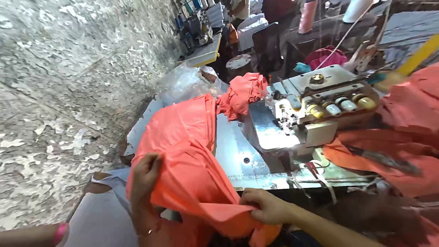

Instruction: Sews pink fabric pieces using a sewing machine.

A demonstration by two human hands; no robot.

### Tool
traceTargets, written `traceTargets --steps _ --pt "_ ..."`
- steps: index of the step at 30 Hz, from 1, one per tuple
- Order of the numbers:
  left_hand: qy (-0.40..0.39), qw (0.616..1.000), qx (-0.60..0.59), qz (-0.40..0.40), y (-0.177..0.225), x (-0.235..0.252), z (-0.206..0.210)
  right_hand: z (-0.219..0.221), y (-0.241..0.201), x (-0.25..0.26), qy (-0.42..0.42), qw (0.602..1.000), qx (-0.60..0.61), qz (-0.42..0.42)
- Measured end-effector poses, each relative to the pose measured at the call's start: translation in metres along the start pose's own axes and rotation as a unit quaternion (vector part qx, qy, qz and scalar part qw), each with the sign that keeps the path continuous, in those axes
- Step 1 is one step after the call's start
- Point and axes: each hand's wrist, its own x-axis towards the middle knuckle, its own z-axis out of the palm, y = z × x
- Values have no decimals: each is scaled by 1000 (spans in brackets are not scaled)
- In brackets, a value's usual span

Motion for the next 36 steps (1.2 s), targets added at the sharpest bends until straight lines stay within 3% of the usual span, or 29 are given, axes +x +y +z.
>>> traceTargets --steps 5,10,12,14,15,17,19,20,22,25,29,31,32,35,36 --pt "-226 955 -24 -189 -58 37 70 3 2 -6 61 996 -51 34" --pt "-298 931 -100 -185 -41 47 95 -12 8 -12 -75 985 -27 156" --pt "-285 936 -101 -179 -29 53 104 -18 9 -17 -94 976 -29 196" --pt "-203 948 -193 -148 -14 61 113 -24 5 -28 -49 981 -32 183" --pt "-140 943 -279 -118 -5 66 123 -28 3 -37 -20 989 -32 146" --pt "-62 894 -437 -75 25 77 148 -35 2 -61 11 999 -25 29" --pt "-70 856 -509 -53 61 79 175 -40 3 -90 8 997 -24 -77" --pt "-95 849 -517 -44 78 76 191 -42 3 -105 -5 996 -22 -81" --pt "-169 853 -494 -23 100 67 225 -40 4 -135 -57 997 -35 22" --pt "-245 867 -432 52 106 50 256 -24 13 -153 -126 945 -126 275" --pt "-255 883 -393 41 122 35 238 -16 -10 -132 -62 888 -242 387" --pt "-249 889 -382 33 130 34 231 -25 -20 -122 -72 883 -281 368" --pt "-238 895 -376 36 133 34 231 -31 -21 -124 -91 904 -269 321" --pt "-175 923 -330 96 139 32 245 -42 12 -140 -131 984 -71 96" --pt "-158 929 -312 117 140 32 251 -44 27 -141 -124 988 -7 90"
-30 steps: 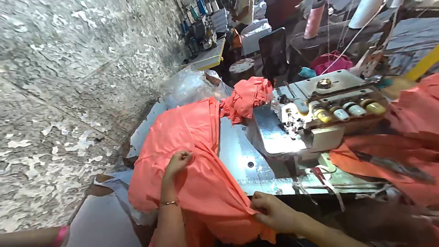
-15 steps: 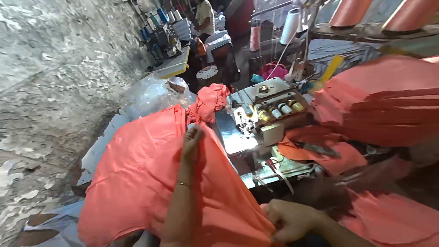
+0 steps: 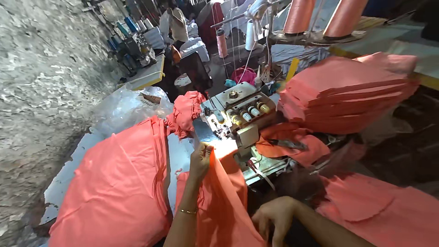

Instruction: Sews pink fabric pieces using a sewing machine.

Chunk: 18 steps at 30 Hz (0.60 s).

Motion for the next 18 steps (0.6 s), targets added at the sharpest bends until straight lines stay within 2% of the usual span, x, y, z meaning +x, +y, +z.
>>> traceTargets --steps 1,3,5,7,10,12,14,16,18 --pt "7 1000 18 16 -2 1 6 -1 11 3 40 997 54 24" --pt "36 998 23 44 -4 4 18 -6 16 15 170 968 166 79" --pt "50 996 7 71 -4 9 26 -12 9 31 220 942 242 75" --pt "24 996 22 88 0 17 25 -21 -7 42 247 949 180 79" --pt "-106 987 102 70 20 27 15 -33 -28 51 315 940 36 125" --pt "-171 974 132 66 24 32 14 -30 -28 58 440 891 -62 92" --pt "-188 972 113 81 18 34 17 -27 -25 69 550 825 -118 52" --pt "-198 975 75 70 12 36 18 -27 -35 69 545 834 -18 85" --pt "-190 980 44 41 7 37 18 -28 -45 63 467 860 176 110"
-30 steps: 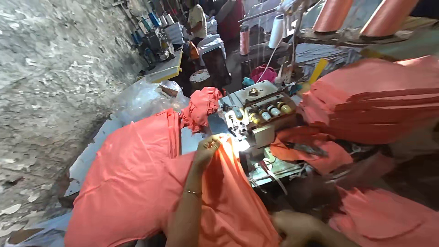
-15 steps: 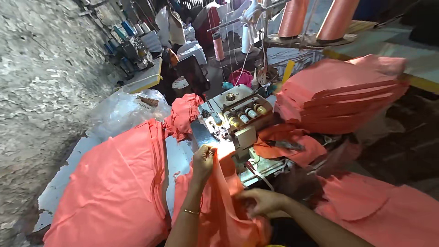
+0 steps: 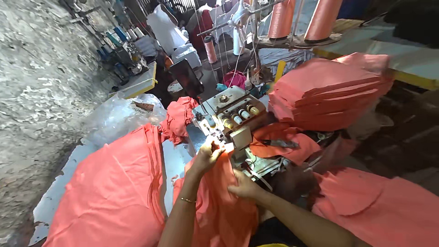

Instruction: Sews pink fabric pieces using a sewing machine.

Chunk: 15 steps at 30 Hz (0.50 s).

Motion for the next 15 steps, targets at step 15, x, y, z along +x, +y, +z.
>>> traceTargets --steps 15 --pt "77 992 -95 22 -35 -56 -23 16 13 18 -15 998 43 -35"
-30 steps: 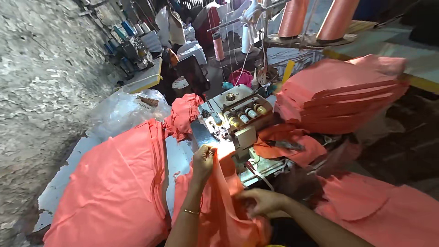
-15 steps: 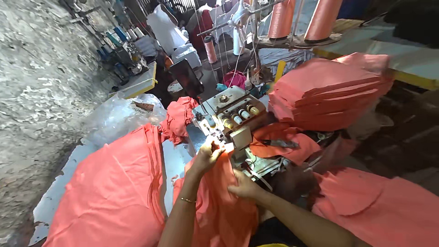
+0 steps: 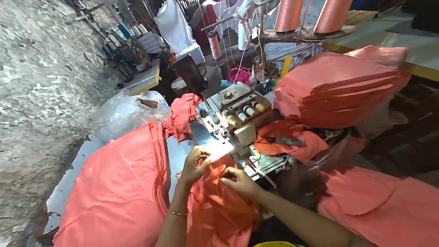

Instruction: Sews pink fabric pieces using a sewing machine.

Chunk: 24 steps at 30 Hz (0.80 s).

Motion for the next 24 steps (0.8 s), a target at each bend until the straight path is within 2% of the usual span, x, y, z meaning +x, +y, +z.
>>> traceTargets --steps 3,5,10,12,15,18,19,21,22,24 --pt "0 1000 -8 17 5 0 3 0 -10 13 43 998 -13 54" --pt "-26 999 11 34 5 1 1 0 -15 15 49 997 -26 56" --pt "-130 989 52 55 9 -1 -1 -10 -25 3 49 999 19 7" --pt "-159 983 84 42 14 -5 1 -13 -35 -4 41 997 60 1" --pt "-201 974 98 18 23 -7 3 -13 -47 -12 36 997 56 -40" --pt "-139 987 43 64 15 -9 8 -3 -42 -16 87 986 38 -135" --pt "-109 991 20 81 11 -8 7 -1 -38 -18 80 987 26 -139" --pt "-49 994 -21 99 8 -6 4 0 -30 -27 10 997 -8 -75" --pt "-10 995 -42 94 10 -5 4 0 -28 -31 -36 998 -20 -39" --pt "77 993 -73 54 18 -5 8 -2 -27 -36 -88 996 -24 -20"
